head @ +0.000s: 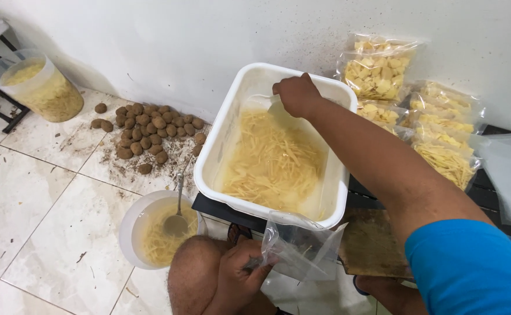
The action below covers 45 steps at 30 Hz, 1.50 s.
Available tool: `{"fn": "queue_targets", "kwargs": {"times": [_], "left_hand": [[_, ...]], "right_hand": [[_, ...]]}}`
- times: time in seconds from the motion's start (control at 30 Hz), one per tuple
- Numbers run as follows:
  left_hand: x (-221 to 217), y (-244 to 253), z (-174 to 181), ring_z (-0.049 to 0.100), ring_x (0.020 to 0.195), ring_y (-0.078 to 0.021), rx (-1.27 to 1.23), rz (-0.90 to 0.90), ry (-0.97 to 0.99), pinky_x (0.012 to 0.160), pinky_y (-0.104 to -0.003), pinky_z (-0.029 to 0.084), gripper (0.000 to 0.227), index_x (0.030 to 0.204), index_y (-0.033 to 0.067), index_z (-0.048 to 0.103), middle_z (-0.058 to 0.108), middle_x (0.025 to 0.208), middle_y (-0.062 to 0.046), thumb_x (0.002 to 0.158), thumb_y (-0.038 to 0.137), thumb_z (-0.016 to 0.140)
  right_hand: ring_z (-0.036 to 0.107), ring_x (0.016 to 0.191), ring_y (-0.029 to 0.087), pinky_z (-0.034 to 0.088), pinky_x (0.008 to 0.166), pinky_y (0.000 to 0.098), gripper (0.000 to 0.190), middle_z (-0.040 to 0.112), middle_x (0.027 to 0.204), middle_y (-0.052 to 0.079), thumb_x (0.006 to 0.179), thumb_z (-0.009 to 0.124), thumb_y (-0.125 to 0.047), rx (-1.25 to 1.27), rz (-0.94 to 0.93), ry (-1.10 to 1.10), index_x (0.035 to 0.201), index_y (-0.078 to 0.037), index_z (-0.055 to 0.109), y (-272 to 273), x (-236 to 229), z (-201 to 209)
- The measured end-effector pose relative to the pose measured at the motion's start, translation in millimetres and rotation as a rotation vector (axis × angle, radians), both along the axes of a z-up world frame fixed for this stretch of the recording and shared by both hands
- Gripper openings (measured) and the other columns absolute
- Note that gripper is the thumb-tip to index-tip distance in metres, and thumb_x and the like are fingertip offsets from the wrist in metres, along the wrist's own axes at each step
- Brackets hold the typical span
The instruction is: The person scoops shredded dried fruit from a plastic tub into a clear plastic bag using a white spoon.
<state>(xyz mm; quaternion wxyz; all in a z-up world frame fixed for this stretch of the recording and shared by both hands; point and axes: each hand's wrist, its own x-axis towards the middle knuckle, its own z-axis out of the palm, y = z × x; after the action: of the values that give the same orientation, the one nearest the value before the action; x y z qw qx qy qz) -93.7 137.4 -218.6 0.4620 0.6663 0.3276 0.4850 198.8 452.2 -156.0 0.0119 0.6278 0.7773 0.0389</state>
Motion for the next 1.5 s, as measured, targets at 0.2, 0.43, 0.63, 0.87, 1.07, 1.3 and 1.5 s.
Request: {"fn": "queue_targets", "kwargs": {"times": [0.2, 0.43, 0.63, 0.87, 1.07, 1.3, 1.5], "left_hand": [[1, 0, 2, 0.072, 0.077, -0.0186, 0.023, -0.018, -0.026, 0.069, -0.028, 0.058, 0.014, 0.088, 0.0046, 0.076, 0.080, 0.094, -0.008, 0.077, 0.010, 0.083], [0, -2, 5, 0.072, 0.076, -0.0180, 0.027, 0.002, 0.016, 0.069, -0.028, 0.057, 0.015, 0.088, 0.0055, 0.077, 0.081, 0.095, -0.006, 0.076, 0.011, 0.084], [2, -4, 8, 0.072, 0.075, -0.0176, 0.012, -0.006, -0.021, 0.068, -0.027, 0.056, 0.014, 0.089, 0.0044, 0.077, 0.080, 0.093, -0.006, 0.078, 0.011, 0.082], [3, -6, 2, 0.070, 0.076, -0.0170, -0.026, 0.006, 0.012, 0.069, -0.027, 0.056, 0.014, 0.085, 0.0037, 0.075, 0.081, 0.092, -0.006, 0.077, 0.009, 0.084], [3, -7, -5, 0.072, 0.077, -0.0177, -0.028, 0.040, 0.021, 0.070, -0.027, 0.057, 0.015, 0.084, 0.0035, 0.074, 0.079, 0.095, -0.007, 0.076, 0.010, 0.084], [4, -8, 7, 0.073, 0.075, -0.0170, -0.073, 0.005, -0.047, 0.070, -0.026, 0.057, 0.008, 0.082, 0.0013, 0.074, 0.081, 0.091, -0.008, 0.077, 0.002, 0.080], [4, -11, 9, 0.071, 0.076, -0.0158, -0.068, -0.023, -0.125, 0.071, -0.024, 0.056, 0.007, 0.085, -0.0006, 0.073, 0.079, 0.092, -0.008, 0.080, 0.000, 0.078]], "right_hand": [[0.066, 0.108, 0.030, 0.046, 0.103, 0.0442, 0.042, 0.074, 0.120, 0.003, 0.088, 0.049, 0.000, -0.193, -0.031, 0.160, 0.115, -0.019, 0.076, -25, -11, 1], [0.070, 0.102, 0.022, 0.051, 0.096, 0.0400, 0.039, 0.077, 0.115, -0.001, 0.088, 0.057, -0.006, -0.313, 0.082, 0.146, 0.117, -0.023, 0.076, -77, -42, 1], [0.071, 0.094, 0.026, 0.054, 0.088, 0.0378, 0.037, 0.078, 0.105, 0.003, 0.080, 0.054, 0.000, -0.381, 0.148, 0.285, 0.106, -0.015, 0.076, -121, -59, -10], [0.070, 0.084, 0.022, 0.054, 0.078, 0.0347, 0.026, 0.076, 0.093, 0.004, 0.089, 0.051, -0.002, -0.449, 0.199, 0.482, 0.101, -0.010, 0.073, -144, -72, -14], [0.068, 0.081, 0.018, 0.054, 0.075, 0.0311, 0.031, 0.075, 0.091, 0.002, 0.088, 0.047, -0.004, -0.534, 0.133, 0.594, 0.101, -0.009, 0.074, -154, -77, -7], [0.062, 0.071, 0.012, 0.050, 0.067, 0.0256, 0.031, 0.073, 0.086, 0.000, 0.091, 0.048, -0.003, -0.585, 0.092, 0.733, 0.104, -0.008, 0.076, -158, -72, -1], [0.063, 0.075, 0.011, 0.050, 0.070, 0.0247, 0.032, 0.072, 0.088, 0.001, 0.093, 0.048, -0.001, -0.557, 0.070, 0.810, 0.110, -0.007, 0.074, -161, -67, 10]]}}
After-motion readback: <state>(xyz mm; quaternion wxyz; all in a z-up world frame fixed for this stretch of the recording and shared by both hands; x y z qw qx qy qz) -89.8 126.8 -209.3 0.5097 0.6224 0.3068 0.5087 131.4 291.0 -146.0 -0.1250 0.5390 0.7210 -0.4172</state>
